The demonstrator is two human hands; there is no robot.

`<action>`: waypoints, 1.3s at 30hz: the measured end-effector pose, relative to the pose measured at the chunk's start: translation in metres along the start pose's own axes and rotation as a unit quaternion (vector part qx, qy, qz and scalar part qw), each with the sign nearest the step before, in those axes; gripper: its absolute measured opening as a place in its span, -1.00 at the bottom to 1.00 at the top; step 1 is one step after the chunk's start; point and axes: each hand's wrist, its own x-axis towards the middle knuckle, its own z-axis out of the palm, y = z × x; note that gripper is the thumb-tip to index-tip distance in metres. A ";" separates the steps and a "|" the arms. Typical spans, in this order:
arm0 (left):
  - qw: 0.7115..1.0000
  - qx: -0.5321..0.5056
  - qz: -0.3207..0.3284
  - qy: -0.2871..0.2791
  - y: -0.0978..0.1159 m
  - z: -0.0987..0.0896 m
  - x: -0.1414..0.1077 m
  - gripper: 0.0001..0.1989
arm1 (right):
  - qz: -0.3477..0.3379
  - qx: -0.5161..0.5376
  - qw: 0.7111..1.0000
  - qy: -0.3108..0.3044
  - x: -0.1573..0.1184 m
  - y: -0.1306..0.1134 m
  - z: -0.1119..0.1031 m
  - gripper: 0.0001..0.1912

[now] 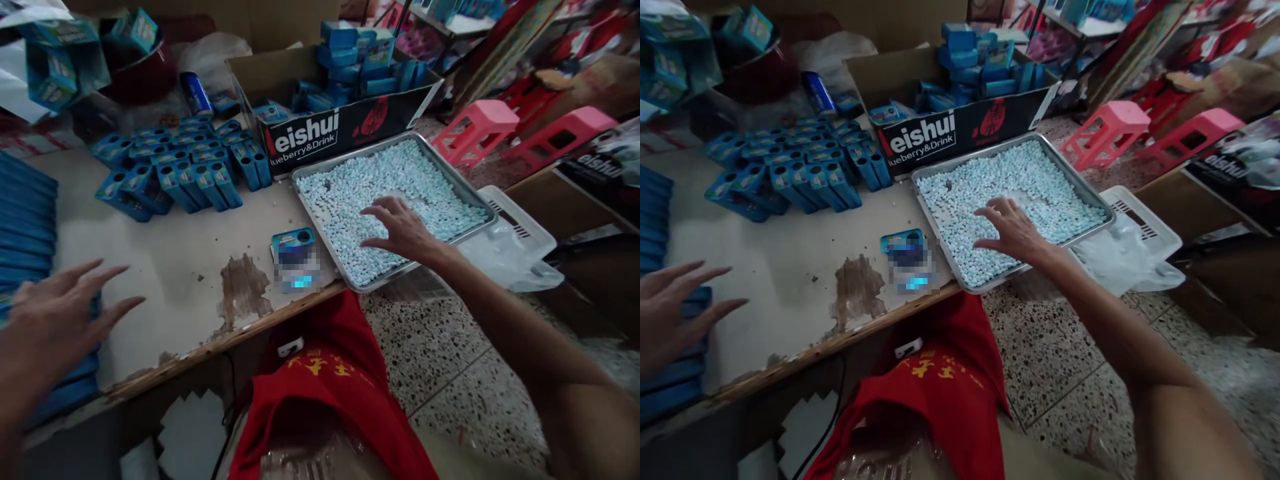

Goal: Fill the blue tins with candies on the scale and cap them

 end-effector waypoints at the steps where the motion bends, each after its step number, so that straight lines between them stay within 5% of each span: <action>1: 0.999 0.029 0.016 0.003 0.013 0.008 0.001 -0.51 | -0.013 -0.008 0.999 -0.042 -0.005 0.019 0.009 -0.14; 3: 0.996 0.070 0.050 0.010 0.034 0.023 0.005 -0.54 | -0.050 -0.009 0.992 -0.120 -0.009 0.043 0.028 0.11; 6: 0.994 0.075 0.082 0.007 0.055 0.041 0.010 -0.57 | -0.122 0.003 0.979 -0.161 -0.001 0.049 0.052 0.16; 14: 0.989 0.082 0.105 -0.058 0.097 0.081 -0.012 -0.54 | -0.156 0.000 0.980 -0.126 0.034 0.037 0.064 -0.57; 19: 0.991 0.049 0.103 -0.072 0.134 0.108 -0.022 -0.57 | -0.076 0.007 0.980 -0.185 0.036 0.007 0.056 -0.81; 22: 0.993 0.026 0.099 -0.057 0.147 0.111 -0.022 -0.56 | 0.108 0.156 0.976 -0.106 0.035 -0.003 0.050 -0.75; 24: 0.995 -0.002 0.090 -0.045 0.150 0.110 -0.021 -0.56 | 0.231 0.305 0.924 -0.008 0.036 -0.002 0.044 -0.65; 26: 0.996 -0.050 0.074 -0.030 0.152 0.112 -0.018 -0.51 | 0.281 0.461 0.840 0.047 0.037 0.003 0.036 -0.64; 32: 0.967 -0.250 0.027 0.039 0.178 0.161 0.015 -0.19 | 0.249 0.758 0.595 0.093 0.039 -0.001 0.030 -0.77; 36: 0.950 -0.309 0.047 0.012 0.218 0.185 0.047 -0.54 | 0.309 0.859 0.392 0.110 0.053 -0.018 0.038 -0.74; 38: 0.951 -0.301 0.070 0.024 0.241 0.183 0.059 -0.62 | 0.319 0.874 0.344 0.123 0.063 -0.027 0.033 -0.70; 39: 0.952 -0.291 0.087 0.037 0.252 0.180 0.063 -0.62 | 0.309 0.876 0.344 0.135 0.068 -0.031 0.028 -0.69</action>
